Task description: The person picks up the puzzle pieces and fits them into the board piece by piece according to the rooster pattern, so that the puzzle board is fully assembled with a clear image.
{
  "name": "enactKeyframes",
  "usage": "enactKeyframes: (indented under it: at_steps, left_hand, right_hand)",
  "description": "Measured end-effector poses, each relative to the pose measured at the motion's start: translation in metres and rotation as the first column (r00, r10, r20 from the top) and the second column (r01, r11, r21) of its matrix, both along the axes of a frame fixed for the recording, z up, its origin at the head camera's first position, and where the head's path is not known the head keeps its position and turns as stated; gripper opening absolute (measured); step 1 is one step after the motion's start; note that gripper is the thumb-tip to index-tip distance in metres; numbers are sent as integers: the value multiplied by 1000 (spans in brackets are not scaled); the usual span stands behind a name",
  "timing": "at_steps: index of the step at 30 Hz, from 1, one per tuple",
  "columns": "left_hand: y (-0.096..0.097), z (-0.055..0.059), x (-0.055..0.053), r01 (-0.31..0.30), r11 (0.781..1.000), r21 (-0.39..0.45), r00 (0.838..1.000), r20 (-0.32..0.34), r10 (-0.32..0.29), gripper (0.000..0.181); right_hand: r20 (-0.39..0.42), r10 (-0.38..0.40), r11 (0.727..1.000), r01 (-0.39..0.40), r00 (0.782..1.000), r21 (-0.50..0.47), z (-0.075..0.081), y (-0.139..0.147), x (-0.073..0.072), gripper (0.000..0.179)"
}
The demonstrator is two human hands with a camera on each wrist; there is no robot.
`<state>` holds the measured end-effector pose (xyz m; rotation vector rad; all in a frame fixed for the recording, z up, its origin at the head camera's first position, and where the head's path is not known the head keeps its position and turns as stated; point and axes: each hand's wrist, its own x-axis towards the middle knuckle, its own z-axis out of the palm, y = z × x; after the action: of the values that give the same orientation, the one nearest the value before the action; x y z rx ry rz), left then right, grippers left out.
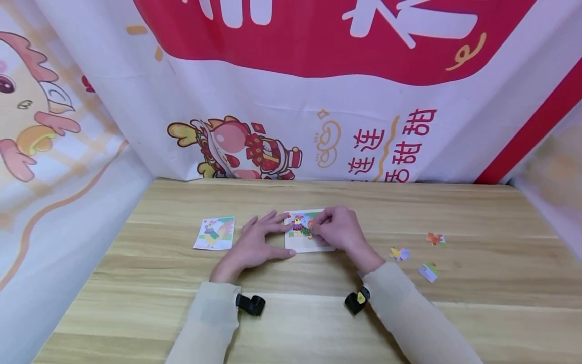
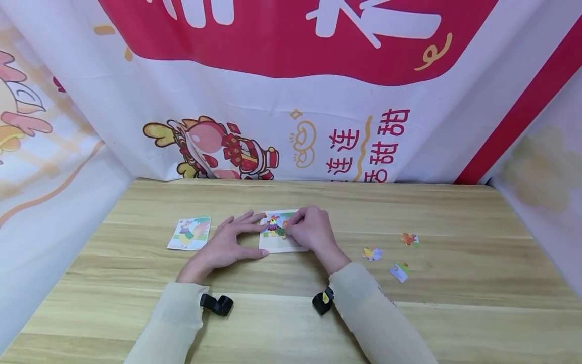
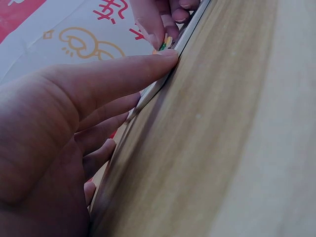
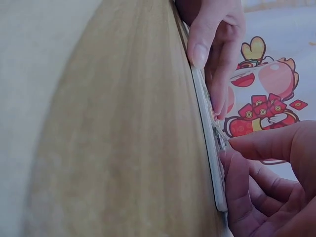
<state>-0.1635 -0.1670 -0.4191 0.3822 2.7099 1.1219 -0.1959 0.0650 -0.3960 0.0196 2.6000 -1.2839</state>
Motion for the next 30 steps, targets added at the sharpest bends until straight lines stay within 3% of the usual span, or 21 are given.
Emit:
enactKeyframes:
  at_steps: [18,25,30]
  left_hand:
    - [4,3,0,2,1000,-10,1000,-2,-2,67]
    - [15,4,4,67,996,-54,997,-37,-69,70]
    - [21,5,7,73,995,-70,997,-34,-75,67]
  right_hand:
    - [-40,14,994,-9,999,105,-1,-3,-1,7]
    - [-41,21,992,-16,999,123,-2,-4,-2,7]
    - [-37,34,991,-28,999,135,0,-5,-3,6]
